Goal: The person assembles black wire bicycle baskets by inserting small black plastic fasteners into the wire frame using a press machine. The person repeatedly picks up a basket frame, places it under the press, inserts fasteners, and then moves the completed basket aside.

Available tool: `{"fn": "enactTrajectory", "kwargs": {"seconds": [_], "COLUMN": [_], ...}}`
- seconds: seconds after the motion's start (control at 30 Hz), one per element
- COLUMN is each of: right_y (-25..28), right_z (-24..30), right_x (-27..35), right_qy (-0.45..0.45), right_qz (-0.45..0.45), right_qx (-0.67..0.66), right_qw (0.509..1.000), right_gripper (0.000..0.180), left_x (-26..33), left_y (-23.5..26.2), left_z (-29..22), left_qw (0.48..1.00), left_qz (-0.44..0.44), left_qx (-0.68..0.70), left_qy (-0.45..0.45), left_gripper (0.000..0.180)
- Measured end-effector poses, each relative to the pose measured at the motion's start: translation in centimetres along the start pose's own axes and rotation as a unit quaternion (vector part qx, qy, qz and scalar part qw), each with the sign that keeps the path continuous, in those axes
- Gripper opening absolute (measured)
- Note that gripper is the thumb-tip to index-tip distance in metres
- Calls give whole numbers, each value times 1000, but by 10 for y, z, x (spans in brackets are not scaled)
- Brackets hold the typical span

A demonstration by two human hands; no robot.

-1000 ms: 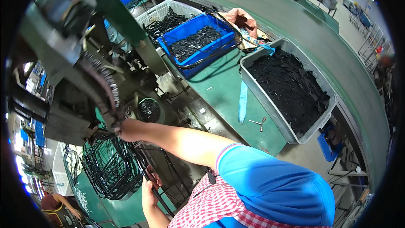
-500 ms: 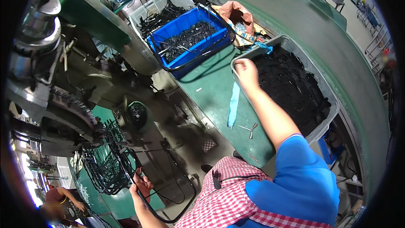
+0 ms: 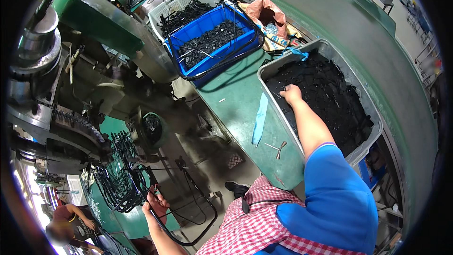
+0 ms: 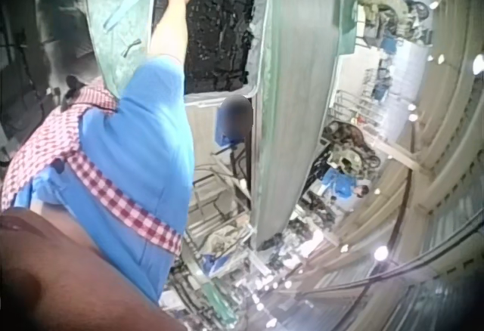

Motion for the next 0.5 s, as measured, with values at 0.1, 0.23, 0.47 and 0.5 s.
{"fn": "enactTrajectory", "kwargs": {"seconds": [0.1,0.23,0.47,0.5], "right_y": [20,77,67,47], "right_z": [-24,-10,147,171], "right_x": [24,49,168,190], "right_qy": [-117,-32,47,73], "right_qz": [49,-75,88,123], "right_qx": [-167,-169,-371,-369], "right_qw": [978,982,923,918], "right_gripper": [18,13,12,11], "left_x": [-1,-5,1,3], "left_y": [5,7,31,37], "left_z": [7,11,10,10], "left_qw": [1000,999,995,995], "left_qz": [11,27,63,61], "left_qx": [11,26,68,77], "left_qy": [-6,-13,-28,-23], "left_gripper": [84,87,87,88]}}
Point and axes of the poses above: each hand's wrist, its own x-axis away from the middle knuckle, its own y-axis out of the back of the hand, z = x × y, the point moved 9 cm from there along -x, towards the middle knuckle, and after that the axes turned 9 degrees about -y, right-handed, at the moved point
